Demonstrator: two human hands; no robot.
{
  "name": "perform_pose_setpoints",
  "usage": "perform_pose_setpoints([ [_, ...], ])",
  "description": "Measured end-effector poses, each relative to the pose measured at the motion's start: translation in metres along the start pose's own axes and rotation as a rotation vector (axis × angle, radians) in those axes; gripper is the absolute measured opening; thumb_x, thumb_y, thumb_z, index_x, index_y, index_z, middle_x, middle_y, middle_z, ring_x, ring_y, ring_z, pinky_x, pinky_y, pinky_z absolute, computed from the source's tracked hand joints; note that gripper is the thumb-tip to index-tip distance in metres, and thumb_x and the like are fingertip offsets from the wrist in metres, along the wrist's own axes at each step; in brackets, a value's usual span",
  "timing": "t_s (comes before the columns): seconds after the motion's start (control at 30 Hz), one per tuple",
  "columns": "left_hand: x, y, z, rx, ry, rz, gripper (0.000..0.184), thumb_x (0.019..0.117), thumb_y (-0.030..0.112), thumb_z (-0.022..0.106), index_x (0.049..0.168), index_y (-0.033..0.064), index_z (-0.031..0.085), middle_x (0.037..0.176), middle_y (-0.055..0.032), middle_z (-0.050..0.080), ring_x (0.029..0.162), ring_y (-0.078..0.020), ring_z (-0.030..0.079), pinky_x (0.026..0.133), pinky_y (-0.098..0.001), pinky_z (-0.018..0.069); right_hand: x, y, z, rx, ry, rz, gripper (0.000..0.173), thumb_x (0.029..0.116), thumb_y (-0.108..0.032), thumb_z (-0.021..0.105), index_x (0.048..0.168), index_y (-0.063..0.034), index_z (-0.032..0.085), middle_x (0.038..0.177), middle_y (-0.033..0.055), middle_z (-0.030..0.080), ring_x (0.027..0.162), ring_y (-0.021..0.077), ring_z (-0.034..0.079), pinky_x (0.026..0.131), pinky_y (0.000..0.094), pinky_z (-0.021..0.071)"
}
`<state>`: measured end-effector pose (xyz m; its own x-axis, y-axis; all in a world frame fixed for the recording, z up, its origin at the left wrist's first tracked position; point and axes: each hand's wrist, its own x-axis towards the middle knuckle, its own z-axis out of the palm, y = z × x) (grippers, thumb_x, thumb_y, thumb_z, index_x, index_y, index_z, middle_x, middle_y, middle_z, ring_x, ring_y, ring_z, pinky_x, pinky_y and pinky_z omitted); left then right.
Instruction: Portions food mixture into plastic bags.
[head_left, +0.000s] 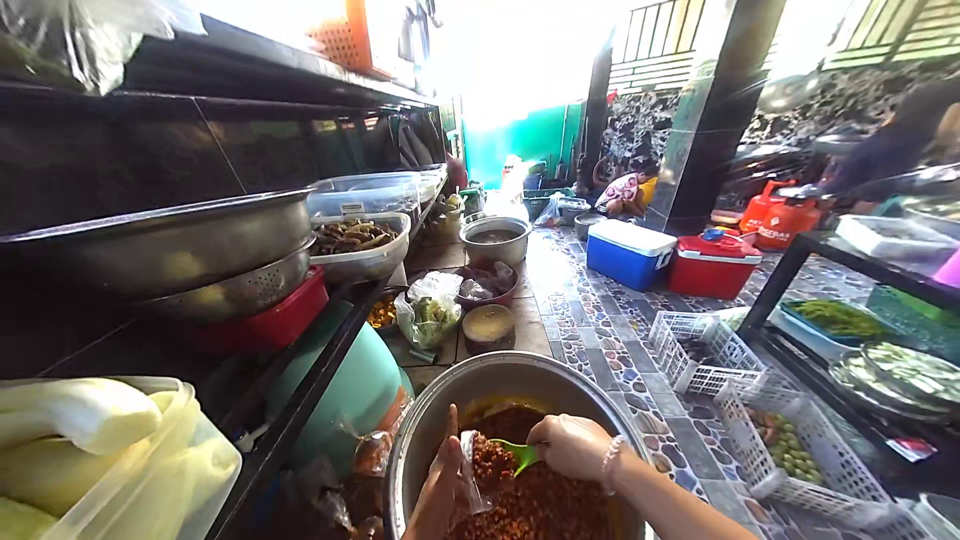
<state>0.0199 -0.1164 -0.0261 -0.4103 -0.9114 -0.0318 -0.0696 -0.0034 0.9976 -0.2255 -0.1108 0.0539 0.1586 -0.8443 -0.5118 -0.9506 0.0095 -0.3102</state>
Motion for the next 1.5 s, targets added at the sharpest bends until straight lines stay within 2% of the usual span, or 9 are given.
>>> perform_pose_setpoints([
  [0.07, -0.001, -0.004, 0.004, -0.029, 0.032, -0.001, 0.107, 0.0881, 0.086, 0.031, 0.165, 0.0245, -0.01, 0.162, -0.0171, 0.035, 0.118, -0.0186, 0.064, 0.08, -0.0362, 0.0586, -0.01, -0.03, -0.007, -0.15, 0.001, 0.0, 0.031, 0.0987, -0.026, 0.056, 0.122, -0.0114, 0.071, 0.121, 0.021, 0.07, 0.117, 0.0446, 0.064, 0.092, 0.0713, 0.0461],
  [0.23, -0.009, -0.006, 0.014, -0.108, 0.135, 0.067, 0.103, 0.0929, 0.08, 0.033, 0.164, 0.0198, -0.012, 0.161, -0.017, 0.035, 0.119, -0.0152, 0.063, 0.085, -0.0333, 0.0584, -0.025, -0.09, 0.003, -0.392, 0.114, -0.064, 0.021, 0.0953, 0.0, 0.052, 0.107, 0.0062, 0.069, 0.112, 0.0248, 0.07, 0.11, 0.0418, 0.065, 0.097, 0.0612, 0.0431],
  [0.43, -0.012, -0.01, 0.006, -0.188, 0.228, 0.072, 0.094, 0.0952, 0.077, 0.035, 0.166, 0.028, -0.004, 0.166, -0.0095, 0.031, 0.118, -0.0194, 0.065, 0.078, -0.0371, 0.0617, -0.02, -0.083, 0.018, -0.465, 0.25, -0.128, 0.025, 0.0952, 0.007, 0.047, 0.112, 0.0068, 0.066, 0.112, 0.0237, 0.069, 0.11, 0.0381, 0.065, 0.1, 0.056, 0.0428],
  [0.67, -0.007, 0.021, 0.008, -0.419, 0.33, -0.003, 0.077, 0.1034, 0.065, 0.026, 0.164, 0.0221, 0.003, 0.155, -0.0174, 0.042, 0.102, -0.0285, 0.071, 0.074, -0.0436, 0.063, -0.028, -0.05, 0.03, -0.488, 0.927, -0.322, 0.016, 0.0882, 0.003, 0.064, 0.098, -0.0049, 0.074, 0.097, 0.0143, 0.073, 0.094, 0.0331, 0.07, 0.088, 0.0551, 0.053],
  [0.83, -0.012, 0.02, -0.01, -0.264, 0.247, -0.145, 0.058, 0.1089, 0.047, 0.028, 0.157, 0.0141, 0.032, 0.128, -0.0132, 0.066, 0.094, -0.0235, 0.071, 0.076, -0.0388, 0.0593, -0.025, 0.0, 0.045, -0.421, 0.212, -0.082, 0.029, 0.0975, 0.007, 0.047, 0.119, 0.0022, 0.067, 0.113, 0.0252, 0.07, 0.12, 0.0457, 0.06, 0.113, 0.0659, 0.0305],
  [1.0, -0.02, 0.033, -0.027, 0.137, -0.213, -0.24, 0.072, 0.0965, 0.054, 0.056, 0.152, 0.0099, 0.039, 0.126, -0.0095, 0.066, 0.106, -0.0187, 0.068, 0.088, -0.0387, 0.0579, -0.006, 0.047, 0.127, -0.397, -0.112, -0.272, 0.03, 0.0969, 0.004, 0.052, 0.12, -0.0044, 0.069, 0.118, 0.0203, 0.07, 0.12, 0.0411, 0.061, 0.112, 0.0629, 0.0333],
  [1.13, -0.041, 0.049, -0.032, 0.476, -0.348, -0.295, 0.099, 0.0869, 0.076, 0.056, 0.165, 0.0324, 0.014, 0.154, -0.0078, 0.049, 0.13, -0.0159, 0.058, 0.109, -0.0452, 0.047, -0.005, 0.054, 0.145, -0.113, -0.252, -0.241, 0.03, 0.1016, -0.016, 0.052, 0.125, -0.0146, 0.07, 0.119, 0.0164, 0.072, 0.118, 0.0389, 0.064, 0.104, 0.0664, 0.0396],
  [1.33, -0.05, 0.052, -0.052, 0.448, -0.117, -0.16, 0.105, 0.0796, 0.09, 0.047, 0.164, 0.0358, 0.018, 0.155, -0.0031, 0.048, 0.12, -0.0126, 0.064, 0.091, -0.0397, 0.058, 0.014, 0.055, 0.123, 0.513, -0.388, -0.184, 0.03, 0.1027, -0.016, 0.059, 0.129, -0.002, 0.066, 0.096, 0.0157, 0.07, 0.079, 0.022, 0.065, 0.08, 0.0442, 0.0539],
  [1.5, -0.055, 0.054, -0.058, 0.324, -0.037, 0.031, 0.1, 0.0831, 0.086, 0.047, 0.164, 0.0338, 0.021, 0.159, 0.0037, 0.045, 0.119, -0.0069, 0.063, 0.088, -0.0291, 0.0584, 0.037, 0.046, 0.114, 0.098, -0.124, -0.263, 0.031, 0.1025, -0.019, 0.055, 0.129, -0.0128, 0.069, 0.118, 0.0158, 0.072, 0.113, 0.0345, 0.067, 0.104, 0.0614, 0.0441],
])
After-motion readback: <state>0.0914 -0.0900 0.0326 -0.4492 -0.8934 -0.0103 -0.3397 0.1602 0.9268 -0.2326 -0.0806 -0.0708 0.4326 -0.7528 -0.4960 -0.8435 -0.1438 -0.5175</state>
